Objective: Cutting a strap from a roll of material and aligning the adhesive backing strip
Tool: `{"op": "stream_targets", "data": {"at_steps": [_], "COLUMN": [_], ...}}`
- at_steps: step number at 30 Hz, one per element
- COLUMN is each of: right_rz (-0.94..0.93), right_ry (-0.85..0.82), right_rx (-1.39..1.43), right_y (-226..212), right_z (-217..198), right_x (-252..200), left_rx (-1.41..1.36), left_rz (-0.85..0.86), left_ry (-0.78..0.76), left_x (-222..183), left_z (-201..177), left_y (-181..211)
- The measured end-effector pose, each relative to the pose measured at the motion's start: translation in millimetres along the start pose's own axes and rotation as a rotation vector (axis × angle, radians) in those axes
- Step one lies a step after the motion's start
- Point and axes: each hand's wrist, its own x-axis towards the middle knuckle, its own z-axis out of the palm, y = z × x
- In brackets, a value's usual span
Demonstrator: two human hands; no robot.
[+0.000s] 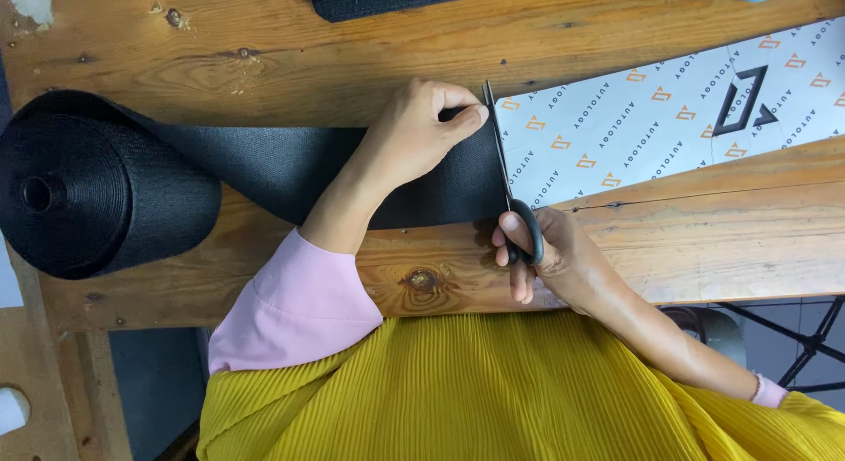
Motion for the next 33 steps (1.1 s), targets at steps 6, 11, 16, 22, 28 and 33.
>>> {"op": "stream_targets", "data": {"at_steps": [6,11,16,22,28,33], "right_rz": [-0.002,-0.002,-0.024,0.030,0.123,-0.077], "right_ry": [0.006,0.006,0.056,-0.129,-0.284,-0.241], "right_rx": [-0.007,-0.007,-0.001,-0.154,-0.972,-1.406], "right_y": [6,2,17,-19,-42,-26], "right_z": [-4,-2,-8,-7,-40,-89], "right_x": [4,2,5,-10,-34,-43], "left_rx": [-0.016,-0.023,-0.022,0.035,0.530,0.783], "left_rz": [0.019,0.037,0.023,-0.012,0.308,0.414], "left_ry": [-0.012,0.003,-0.034,-0.092,0.158,0.285], "left_x": [-1,-2,-3,-8,2,7], "left_z": [-1,-1,2,-17,-20,-17], "left_y": [7,7,3,22,-17,-24]}}
